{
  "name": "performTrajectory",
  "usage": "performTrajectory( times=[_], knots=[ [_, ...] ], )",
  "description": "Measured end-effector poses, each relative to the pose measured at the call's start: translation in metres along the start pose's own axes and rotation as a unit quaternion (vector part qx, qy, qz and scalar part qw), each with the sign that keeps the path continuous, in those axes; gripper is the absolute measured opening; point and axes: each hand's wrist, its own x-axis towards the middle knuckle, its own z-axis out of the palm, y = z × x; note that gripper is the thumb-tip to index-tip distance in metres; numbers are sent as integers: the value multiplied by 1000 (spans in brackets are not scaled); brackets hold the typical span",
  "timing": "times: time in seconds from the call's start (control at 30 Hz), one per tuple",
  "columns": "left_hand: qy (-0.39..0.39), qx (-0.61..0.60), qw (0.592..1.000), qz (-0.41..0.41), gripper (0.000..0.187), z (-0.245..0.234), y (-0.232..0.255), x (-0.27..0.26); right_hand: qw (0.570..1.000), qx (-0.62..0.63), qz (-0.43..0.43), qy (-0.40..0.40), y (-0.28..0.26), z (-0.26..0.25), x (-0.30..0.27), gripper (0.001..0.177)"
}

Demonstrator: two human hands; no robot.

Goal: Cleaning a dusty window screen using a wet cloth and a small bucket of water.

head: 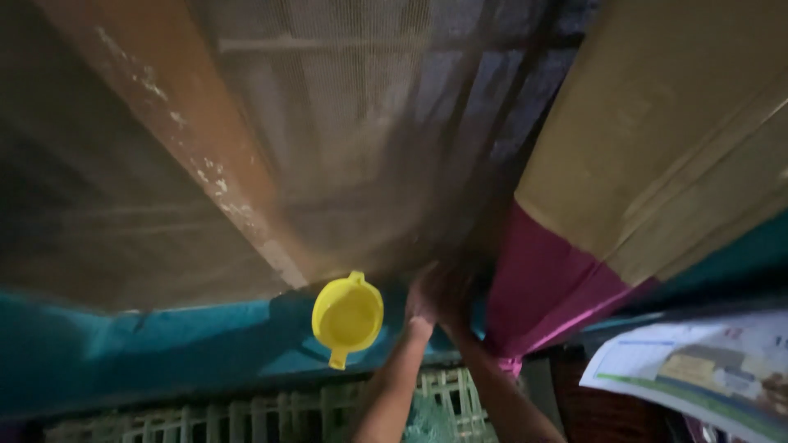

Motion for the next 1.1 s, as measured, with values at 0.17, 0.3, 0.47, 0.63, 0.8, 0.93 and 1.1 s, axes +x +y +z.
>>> performTrajectory(
  times=[0.17, 0.3, 0.47, 0.63, 0.8, 0.93, 1.1],
  knots=[
    [-231, 27, 959, 162, 92, 118, 88, 25, 975, 221, -3, 11, 9, 18, -38, 20],
    [158, -118, 970, -140, 71, 25, 91, 43, 995, -68, 51, 47, -106, -51, 41, 57],
    [66, -655, 698, -282, 63, 63, 175, 68, 944, -325, -54, -34, -206, -119, 157, 35],
    [-65, -929, 159, -328, 57, 189, 285, 104, 900, -327, -258, 128, -267, -154, 246, 31],
    [-138, -929, -63, -339, 57, 236, 296, 106, 873, -306, -269, 269, -321, -144, 272, 35],
    [-174, -936, -135, -274, 52, 185, 268, 91, 894, -295, -224, 253, -271, -84, 242, 32],
    [-173, -951, -149, -206, 47, 91, 259, 46, 898, -310, -234, 205, -234, -8, 178, 40]
  ],
)
